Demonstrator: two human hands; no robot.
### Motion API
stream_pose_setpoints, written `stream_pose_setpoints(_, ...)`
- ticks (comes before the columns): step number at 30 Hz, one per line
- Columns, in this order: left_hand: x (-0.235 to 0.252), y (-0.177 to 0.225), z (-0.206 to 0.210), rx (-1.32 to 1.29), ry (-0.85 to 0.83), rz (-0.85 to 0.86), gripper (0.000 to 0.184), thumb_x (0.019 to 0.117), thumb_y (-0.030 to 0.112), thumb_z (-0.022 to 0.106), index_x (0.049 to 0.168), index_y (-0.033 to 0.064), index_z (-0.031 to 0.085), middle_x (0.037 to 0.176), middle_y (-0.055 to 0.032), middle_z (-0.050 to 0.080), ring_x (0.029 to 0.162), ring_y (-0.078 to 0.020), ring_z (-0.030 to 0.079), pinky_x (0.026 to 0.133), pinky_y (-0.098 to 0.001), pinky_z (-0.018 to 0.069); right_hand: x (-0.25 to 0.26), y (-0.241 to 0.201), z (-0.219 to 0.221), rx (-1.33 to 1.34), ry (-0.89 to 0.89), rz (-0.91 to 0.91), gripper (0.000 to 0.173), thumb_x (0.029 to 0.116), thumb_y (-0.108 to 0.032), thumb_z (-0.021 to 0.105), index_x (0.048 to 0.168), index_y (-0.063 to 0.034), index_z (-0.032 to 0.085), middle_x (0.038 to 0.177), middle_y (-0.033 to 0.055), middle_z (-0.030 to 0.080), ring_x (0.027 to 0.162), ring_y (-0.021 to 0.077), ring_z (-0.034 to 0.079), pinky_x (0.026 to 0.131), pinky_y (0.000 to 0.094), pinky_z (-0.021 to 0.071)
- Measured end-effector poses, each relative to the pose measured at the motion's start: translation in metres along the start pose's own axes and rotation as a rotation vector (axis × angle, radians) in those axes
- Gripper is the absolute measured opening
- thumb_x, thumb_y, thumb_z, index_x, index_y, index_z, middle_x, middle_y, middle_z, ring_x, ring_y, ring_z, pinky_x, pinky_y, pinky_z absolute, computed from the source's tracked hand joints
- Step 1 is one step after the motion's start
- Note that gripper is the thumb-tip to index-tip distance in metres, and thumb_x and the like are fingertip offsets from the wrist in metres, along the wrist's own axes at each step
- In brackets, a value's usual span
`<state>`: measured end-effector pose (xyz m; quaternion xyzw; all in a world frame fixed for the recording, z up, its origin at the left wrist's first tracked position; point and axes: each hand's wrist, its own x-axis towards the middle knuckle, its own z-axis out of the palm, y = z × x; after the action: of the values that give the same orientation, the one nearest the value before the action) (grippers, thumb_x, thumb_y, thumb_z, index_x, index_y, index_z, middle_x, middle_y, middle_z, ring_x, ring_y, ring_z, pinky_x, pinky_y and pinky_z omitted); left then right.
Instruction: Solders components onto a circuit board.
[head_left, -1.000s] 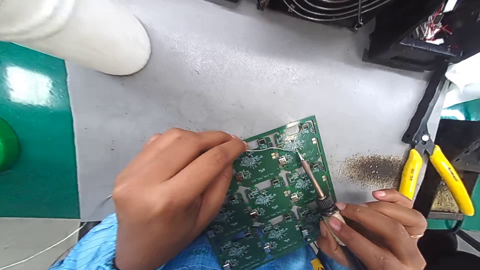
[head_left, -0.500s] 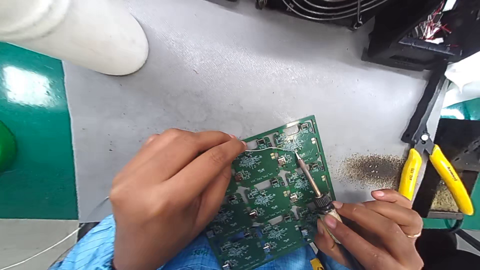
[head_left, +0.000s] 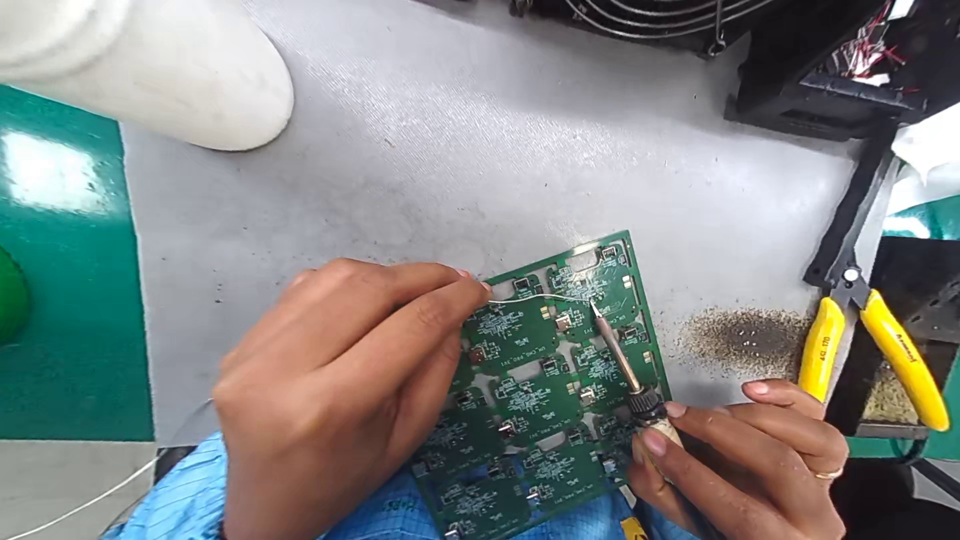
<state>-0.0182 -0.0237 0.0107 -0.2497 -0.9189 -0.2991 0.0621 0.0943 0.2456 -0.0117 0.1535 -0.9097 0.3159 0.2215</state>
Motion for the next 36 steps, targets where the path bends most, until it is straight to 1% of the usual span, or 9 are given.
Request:
stream_pose_setpoints(8, -0.0005, -0.0004, -0.0002, -0.011, 0.004, -0.007, 0.027, 0.1047, 0.016, 0.052, 0.107, 0.0085, 0.078, 0.103, -0.0139, 0.077, 0.091, -0.0198, 0.068, 0.078, -0.0334, 0.0478, 0.0011, 0.0001, 0.0003, 0.013, -0.014, -0.019, 0.016, 0.0857, -0.023, 0.078, 0.099, -0.023, 0.069, 0.099, -0.0046, 0.055, 0.095, 0.0112, 0.05, 0.104, 0.035, 0.0318)
stream_pose_setpoints(11, -0.0009, -0.0002, 0.0, -0.017, 0.022, -0.011, 0.026, 0.1045, 0.016, 0.053, 0.105, 0.0075, 0.078, 0.102, -0.0145, 0.077, 0.092, -0.0196, 0.068, 0.078, -0.0331, 0.0478, 0.0016, -0.0011, 0.0004, 0.011, -0.024, -0.017, 0.017, 0.0856, -0.022, 0.078, 0.099, -0.0234, 0.068, 0.1, -0.0049, 0.055, 0.096, 0.0107, 0.05, 0.105, 0.035, 0.0313)
stream_pose_setpoints(20, -0.0006, -0.0001, 0.0, -0.02, 0.026, -0.013, 0.026, 0.1045, 0.016, 0.053, 0.105, 0.0073, 0.078, 0.103, -0.0148, 0.077, 0.093, -0.0194, 0.068, 0.079, -0.0329, 0.0482, 0.0023, -0.0008, -0.0012, 0.006, -0.045, -0.016, 0.018, 0.0862, -0.023, 0.078, 0.102, -0.024, 0.069, 0.102, -0.005, 0.055, 0.098, 0.0107, 0.05, 0.106, 0.0346, 0.0308)
stream_pose_setpoints(25, -0.0006, -0.0004, -0.0001, -0.016, 0.02, -0.009, 0.026, 0.1043, 0.016, 0.053, 0.105, 0.0074, 0.078, 0.104, -0.0149, 0.076, 0.094, -0.0198, 0.069, 0.08, -0.0328, 0.0489, 0.002, -0.0011, -0.0006, 0.007, -0.039, -0.006, 0.017, 0.0866, -0.023, 0.078, 0.101, -0.0245, 0.07, 0.103, -0.0055, 0.055, 0.099, 0.0103, 0.05, 0.105, 0.0343, 0.0311)
stream_pose_setpoints(32, -0.0001, 0.0003, 0.0, -0.009, 0.019, -0.011, 0.026, 0.1045, 0.016, 0.054, 0.104, 0.0072, 0.078, 0.104, -0.0153, 0.076, 0.093, -0.0205, 0.068, 0.079, -0.0333, 0.0479, 0.0017, -0.001, 0.0005, 0.003, -0.025, -0.004, 0.014, 0.0877, -0.023, 0.077, 0.101, -0.0239, 0.07, 0.102, -0.0056, 0.057, 0.098, 0.0103, 0.051, 0.105, 0.0343, 0.0316)
stream_pose_setpoints(36, 0.0, 0.0002, -0.0001, -0.003, 0.021, -0.012, 0.026, 0.1042, 0.016, 0.053, 0.104, 0.0074, 0.078, 0.105, -0.0151, 0.076, 0.093, -0.0211, 0.067, 0.078, -0.0343, 0.0474, 0.0003, 0.0005, -0.0001, 0.025, -0.018, -0.003, 0.015, 0.0867, -0.023, 0.077, 0.1, -0.0244, 0.07, 0.103, -0.006, 0.056, 0.1, 0.0104, 0.051, 0.105, 0.0345, 0.0318)
